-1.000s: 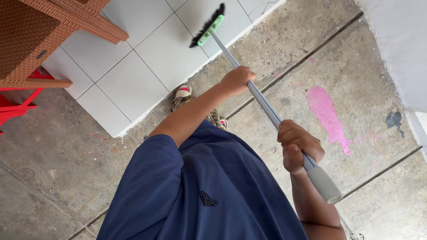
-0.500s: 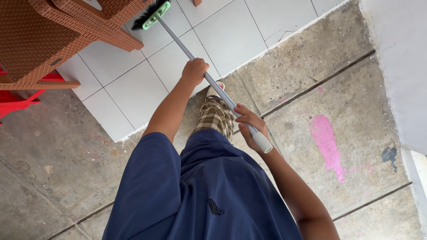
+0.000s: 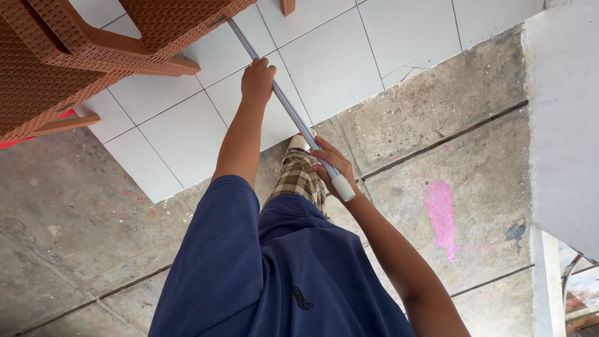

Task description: The person is assembling and using a broom to clean the floor in a garage area.

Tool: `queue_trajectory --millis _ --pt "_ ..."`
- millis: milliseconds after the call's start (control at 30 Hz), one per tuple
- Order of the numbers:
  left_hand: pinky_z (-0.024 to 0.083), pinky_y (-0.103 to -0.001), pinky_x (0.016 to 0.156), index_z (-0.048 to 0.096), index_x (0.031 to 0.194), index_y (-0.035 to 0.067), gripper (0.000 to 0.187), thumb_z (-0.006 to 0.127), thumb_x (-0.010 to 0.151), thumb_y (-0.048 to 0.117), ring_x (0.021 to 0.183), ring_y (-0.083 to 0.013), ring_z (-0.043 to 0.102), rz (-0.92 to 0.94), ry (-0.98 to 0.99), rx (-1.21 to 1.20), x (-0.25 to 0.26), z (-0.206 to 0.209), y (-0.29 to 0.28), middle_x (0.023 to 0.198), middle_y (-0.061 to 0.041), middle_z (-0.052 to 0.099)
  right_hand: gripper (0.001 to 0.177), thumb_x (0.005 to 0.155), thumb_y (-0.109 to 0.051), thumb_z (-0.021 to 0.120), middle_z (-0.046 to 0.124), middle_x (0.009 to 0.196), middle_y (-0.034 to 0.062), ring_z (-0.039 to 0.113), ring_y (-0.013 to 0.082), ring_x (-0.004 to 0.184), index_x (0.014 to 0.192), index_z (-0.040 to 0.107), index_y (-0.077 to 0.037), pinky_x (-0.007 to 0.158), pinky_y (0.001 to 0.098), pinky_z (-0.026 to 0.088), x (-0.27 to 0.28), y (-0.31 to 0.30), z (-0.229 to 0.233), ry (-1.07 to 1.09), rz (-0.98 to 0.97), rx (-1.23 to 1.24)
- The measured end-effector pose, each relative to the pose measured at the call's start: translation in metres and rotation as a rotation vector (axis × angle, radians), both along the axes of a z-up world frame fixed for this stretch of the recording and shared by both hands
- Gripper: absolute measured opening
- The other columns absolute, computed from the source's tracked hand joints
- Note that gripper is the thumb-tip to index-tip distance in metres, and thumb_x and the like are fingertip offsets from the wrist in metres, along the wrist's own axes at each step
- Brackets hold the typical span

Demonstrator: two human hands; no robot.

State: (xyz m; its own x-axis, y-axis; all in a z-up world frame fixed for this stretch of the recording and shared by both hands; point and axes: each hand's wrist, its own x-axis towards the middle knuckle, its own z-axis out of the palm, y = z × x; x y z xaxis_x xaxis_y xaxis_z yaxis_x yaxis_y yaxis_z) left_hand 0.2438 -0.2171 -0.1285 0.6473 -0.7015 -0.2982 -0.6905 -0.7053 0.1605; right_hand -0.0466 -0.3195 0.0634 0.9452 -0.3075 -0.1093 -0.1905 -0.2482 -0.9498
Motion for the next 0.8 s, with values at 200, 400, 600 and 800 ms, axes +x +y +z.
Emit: queue_trajectory --millis 200,400,600,800 --pt "0.059 -0.037 0.073 0.066 0.091 0.009 0.024 0.072 0.075 -0.008 0.129 -0.0345 0.053 0.026 -0.014 -0.095 -0.003 -0.028 -0.002 0.123 -0.008 0.062 0.031 0.097 -0.032 0.073 0.058 0.147 0.0229 0.062 0.0382 0.134 0.111 0.070 -0.004 0.105 0.0415 0.057 -0.002 -0.017 -0.003 0.003 0.060 -0.069" --pt "0.054 -0.044 0.081 0.069 0.100 0.008 0.028 0.078 0.090 0.033 0.119 -0.0352 0.055 -0.088 0.056 -0.078 -0.050 0.031 -0.017 0.115 -0.006 0.066 0.023 0.099 -0.026 0.071 0.063 0.134 0.0220 0.065 0.0340 0.123 0.098 0.070 -0.003 0.100 0.0402 0.056 -0.041 -0.040 0.044 -0.091 0.103 -0.171" --pt "0.050 -0.048 0.085 0.072 0.089 0.009 0.036 0.076 0.087 0.045 0.109 -0.0333 0.055 -0.063 0.184 -0.089 -0.151 0.075 -0.046 0.092 -0.005 0.071 0.019 0.098 -0.013 0.060 0.069 0.113 0.0194 0.063 0.0416 0.123 0.084 0.065 -0.001 0.108 0.0499 0.051 -0.118 -0.072 0.073 -0.285 0.094 -0.135" --pt "0.051 -0.046 0.090 0.068 0.084 0.007 0.034 0.071 0.097 0.038 0.100 -0.0274 0.062 -0.101 0.343 -0.347 -0.271 0.077 -0.084 0.087 -0.009 0.070 0.025 0.094 -0.007 0.051 0.064 0.082 0.0164 0.068 0.0317 0.091 0.071 0.055 0.000 0.102 0.0504 0.055 -0.198 -0.096 0.133 -0.420 0.024 0.006"
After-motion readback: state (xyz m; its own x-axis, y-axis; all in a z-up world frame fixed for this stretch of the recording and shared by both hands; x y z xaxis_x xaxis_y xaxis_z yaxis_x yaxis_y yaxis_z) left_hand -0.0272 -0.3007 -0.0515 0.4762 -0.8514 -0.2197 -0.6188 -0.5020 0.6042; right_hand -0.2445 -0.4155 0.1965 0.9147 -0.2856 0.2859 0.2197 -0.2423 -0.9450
